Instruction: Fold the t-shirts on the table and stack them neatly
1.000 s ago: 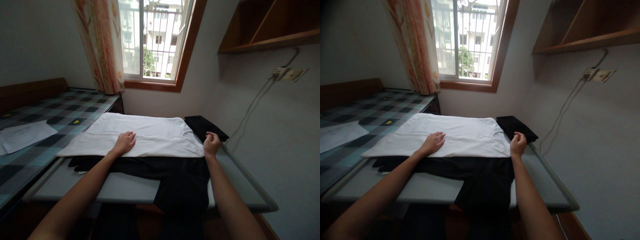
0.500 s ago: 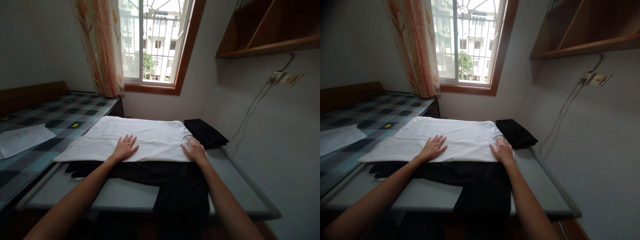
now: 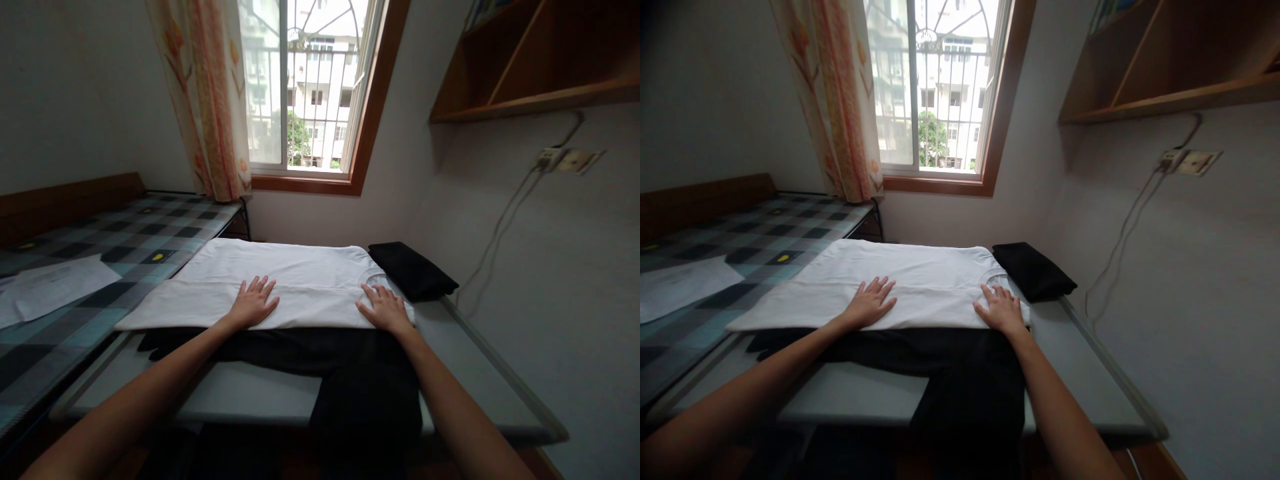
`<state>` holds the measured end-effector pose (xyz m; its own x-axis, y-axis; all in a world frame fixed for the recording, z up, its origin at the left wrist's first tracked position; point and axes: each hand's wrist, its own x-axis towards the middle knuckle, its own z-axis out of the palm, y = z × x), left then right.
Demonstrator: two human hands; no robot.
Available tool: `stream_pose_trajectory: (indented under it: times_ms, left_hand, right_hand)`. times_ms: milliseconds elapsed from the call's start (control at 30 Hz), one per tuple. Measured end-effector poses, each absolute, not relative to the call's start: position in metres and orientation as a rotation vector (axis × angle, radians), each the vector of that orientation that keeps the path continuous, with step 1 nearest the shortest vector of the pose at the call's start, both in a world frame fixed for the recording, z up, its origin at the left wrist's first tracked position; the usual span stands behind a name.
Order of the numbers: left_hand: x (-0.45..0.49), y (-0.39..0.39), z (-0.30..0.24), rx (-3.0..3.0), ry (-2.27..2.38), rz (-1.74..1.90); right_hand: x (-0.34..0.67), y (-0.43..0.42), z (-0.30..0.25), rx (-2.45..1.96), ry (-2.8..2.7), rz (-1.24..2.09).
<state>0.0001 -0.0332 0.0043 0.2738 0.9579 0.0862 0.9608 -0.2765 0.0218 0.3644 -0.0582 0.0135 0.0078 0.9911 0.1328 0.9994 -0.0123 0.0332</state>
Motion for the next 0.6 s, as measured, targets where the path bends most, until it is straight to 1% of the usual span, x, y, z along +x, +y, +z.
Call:
stream_pose_trajectory:
  times_ms: [300, 600]
  left_hand:
    - [-0.009, -0.046, 0.002, -2.472, -1.860, -0.139]
    - [-0.011, -0.050, 0.008, -2.513, -1.879, -0.173]
  right_hand:
    - [0.357, -0.066, 0.030, -2.156, -2.188, -0.083]
    - [0.358, -0.060, 0.020, -2.127, -2.105, -0.189]
